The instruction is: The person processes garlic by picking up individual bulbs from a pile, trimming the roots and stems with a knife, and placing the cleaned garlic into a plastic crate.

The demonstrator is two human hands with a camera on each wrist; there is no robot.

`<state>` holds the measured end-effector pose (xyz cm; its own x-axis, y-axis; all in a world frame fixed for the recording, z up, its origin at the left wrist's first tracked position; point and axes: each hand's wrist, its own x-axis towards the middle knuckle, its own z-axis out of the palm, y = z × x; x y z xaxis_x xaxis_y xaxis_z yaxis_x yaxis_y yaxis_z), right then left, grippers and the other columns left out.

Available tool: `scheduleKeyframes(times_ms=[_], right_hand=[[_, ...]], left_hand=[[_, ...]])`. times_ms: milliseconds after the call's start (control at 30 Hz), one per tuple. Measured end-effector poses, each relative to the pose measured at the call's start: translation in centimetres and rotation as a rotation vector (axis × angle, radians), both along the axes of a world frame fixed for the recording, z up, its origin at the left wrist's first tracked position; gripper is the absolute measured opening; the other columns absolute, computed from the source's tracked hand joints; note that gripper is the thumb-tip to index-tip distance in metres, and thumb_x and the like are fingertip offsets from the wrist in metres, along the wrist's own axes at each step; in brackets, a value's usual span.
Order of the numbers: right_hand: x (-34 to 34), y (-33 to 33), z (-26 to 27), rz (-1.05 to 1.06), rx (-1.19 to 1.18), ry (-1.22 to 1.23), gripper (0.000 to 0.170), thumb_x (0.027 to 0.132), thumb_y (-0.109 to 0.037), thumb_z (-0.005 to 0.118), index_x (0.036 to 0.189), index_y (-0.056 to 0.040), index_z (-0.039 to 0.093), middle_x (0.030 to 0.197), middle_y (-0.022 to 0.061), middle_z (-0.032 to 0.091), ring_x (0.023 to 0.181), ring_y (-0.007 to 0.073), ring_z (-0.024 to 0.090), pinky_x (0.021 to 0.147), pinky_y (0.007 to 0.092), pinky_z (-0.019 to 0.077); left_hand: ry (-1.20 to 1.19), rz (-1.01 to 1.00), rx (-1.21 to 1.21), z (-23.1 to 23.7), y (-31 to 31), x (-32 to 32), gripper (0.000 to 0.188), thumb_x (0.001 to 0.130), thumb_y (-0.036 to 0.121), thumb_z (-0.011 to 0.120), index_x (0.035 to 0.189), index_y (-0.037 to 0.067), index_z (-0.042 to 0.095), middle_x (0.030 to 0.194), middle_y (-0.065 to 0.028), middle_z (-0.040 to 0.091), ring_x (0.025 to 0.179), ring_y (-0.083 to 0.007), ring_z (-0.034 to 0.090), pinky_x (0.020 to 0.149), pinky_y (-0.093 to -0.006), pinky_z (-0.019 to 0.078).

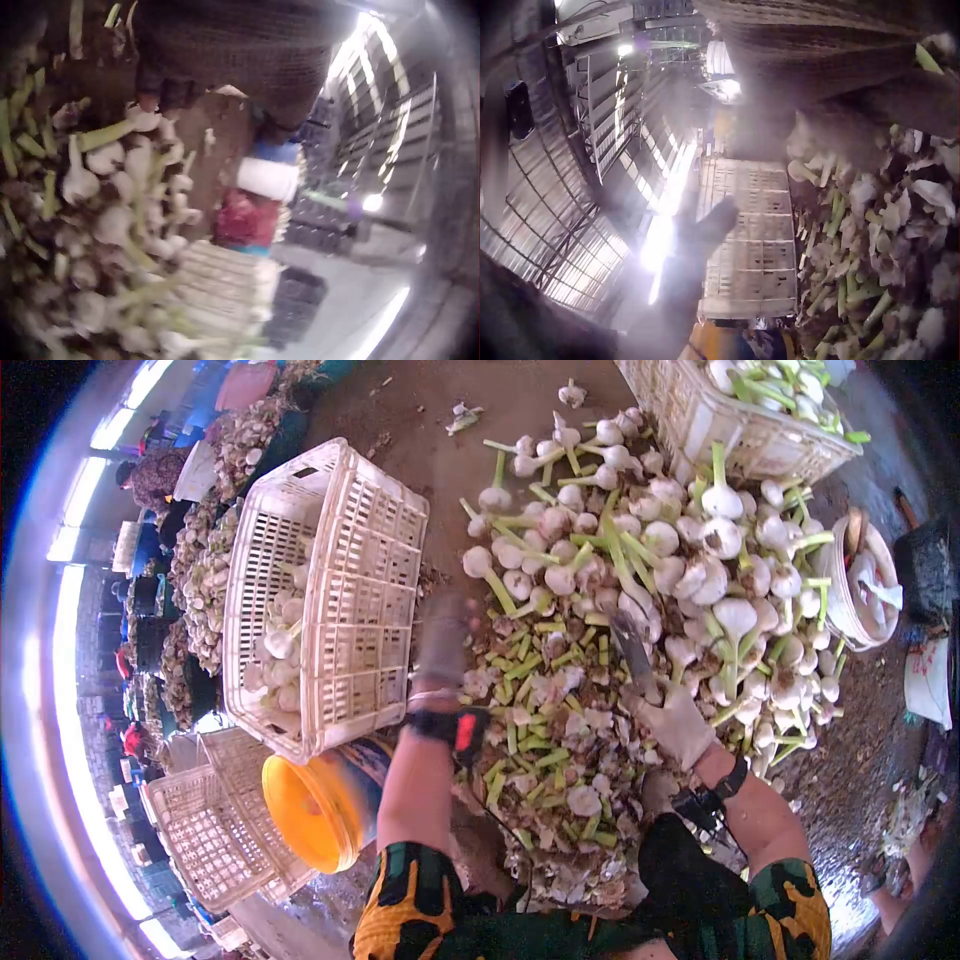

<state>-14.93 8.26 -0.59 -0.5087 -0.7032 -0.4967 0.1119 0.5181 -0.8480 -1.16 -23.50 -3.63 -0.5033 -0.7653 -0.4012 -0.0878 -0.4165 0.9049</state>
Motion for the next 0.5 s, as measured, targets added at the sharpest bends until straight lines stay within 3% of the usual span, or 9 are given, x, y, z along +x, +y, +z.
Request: scheduleKeyframes(times_ms=[67,133,200,267,300,367,400,433,500], right_hand=[[-0.2,0.5,-2.1,-0.029,-0.03,0.079,0.038,0.083,-0.027,0.063,0.107,0.0027,0.059,0.067,0.0092,0.06,0.059,0.0155,0.053,0.056,0.032,0.0459],[-0.6,0.6,-1.5,0.107,0.03,0.179,0.038,0.084,-0.027,0.063,0.108,0.0014,0.059,0.069,0.0106,0.06,0.059,0.0183,0.055,0.056,0.0329,0.0465],[-1.3,0.6,-1.8,0.141,0.069,0.187,0.03,0.083,-0.023,0.062,0.104,-0.002,0.061,0.077,0.0132,0.061,0.062,0.0232,0.057,0.057,0.0343,0.0476],[-1.4,-0.4,-0.6,0.028,0.222,-0.047,0.022,0.083,-0.018,0.061,0.1,-0.0051,0.062,0.085,0.0155,0.062,0.065,0.0279,0.06,0.059,0.0358,0.0485],[-1.4,-0.5,-0.7,0.062,0.183,0.044,0.021,0.083,-0.018,0.061,0.1,-0.0055,0.063,0.085,0.0156,0.062,0.066,0.0292,0.06,0.06,0.0363,0.0489],[-1.5,-0.6,-1.8,0.117,0.093,0.223,0.02,0.082,-0.017,0.061,0.099,-0.0061,0.063,0.085,0.0159,0.063,0.067,0.0319,0.061,0.062,0.0373,0.0497],[-1.9,-0.3,-3.5,0.331,-0.049,0.613,0.027,0.082,-0.022,0.063,0.1,-0.0024,0.062,0.078,0.0144,0.064,0.067,0.0314,0.061,0.065,0.0376,0.0505],[-1.6,-1.2,-3.4,0.227,-0.053,0.485,0.029,0.081,-0.025,0.064,0.1,-0.0017,0.062,0.079,0.0156,0.064,0.071,0.0328,0.062,0.066,0.0384,0.0508],[-0.8,-2.5,-3.9,0.101,-0.122,0.397,0.033,0.079,-0.028,0.065,0.098,-0.0016,0.061,0.083,0.0178,0.065,0.077,0.0356,0.064,0.068,0.0401,0.0512]], left_hand=[[-0.156,-0.031,-0.326,-3.8,0.6,-5.0,0.047,0.077,0.016,0.069,0.117,-0.001,0.052,0.106,-0.0145,0.063,0.096,-0.0269,0.062,0.086,-0.0352,0.0477],[-0.486,0.001,-0.533,-10.4,-2.3,-7.4,0.053,0.074,0.019,0.071,0.118,-0.003,0.053,0.109,-0.0189,0.063,0.102,-0.0336,0.06,0.09,-0.0389,0.0455],[-0.826,-0.023,-0.77,-12.5,-3.8,-8.6,0.056,0.069,0.02,0.072,0.117,-0.004,0.055,0.11,-0.025,0.062,0.109,-0.0426,0.056,0.095,-0.0451,0.0419],[-0.8,-0.072,-0.581,-11.5,-5.0,-7.3,0.054,0.068,0.017,0.069,0.116,-0.004,0.055,0.105,-0.0231,0.064,0.103,-0.04,0.059,0.091,-0.0431,0.0445],[-0.792,-0.099,-0.489,-11.1,-5.3,-6.3,0.052,0.068,0.015,0.068,0.115,-0.004,0.055,0.103,-0.0222,0.065,0.1,-0.0388,0.061,0.089,-0.042,0.0458],[-0.412,-0.111,-0.13,-10.0,-3.5,-3.2,0.036,0.072,0.008,0.061,0.106,-0.003,0.057,0.084,-0.0149,0.065,0.075,-0.0247,0.063,0.068,-0.0338,0.0487],[-0.286,-0.154,0.057,-7.7,-1.4,-1.5,0.033,0.074,0.006,0.059,0.106,-0.003,0.057,0.079,-0.0121,0.064,0.067,-0.0191,0.061,0.06,-0.0302,0.0471],[-0.16,-0.265,-0.086,-5.8,1.0,-0.7,0.031,0.076,0.003,0.056,0.107,-0.002,0.056,0.077,-0.0091,0.062,0.064,-0.0155,0.058,0.056,-0.0273,0.0445],[-0.11,-0.301,0.175,0.1,6.2,0.4,0.036,0.077,0.004,0.056,0.112,-0.002,0.055,0.08,-0.0077,0.063,0.067,-0.0151,0.059,0.06,-0.0272,0.0462]])
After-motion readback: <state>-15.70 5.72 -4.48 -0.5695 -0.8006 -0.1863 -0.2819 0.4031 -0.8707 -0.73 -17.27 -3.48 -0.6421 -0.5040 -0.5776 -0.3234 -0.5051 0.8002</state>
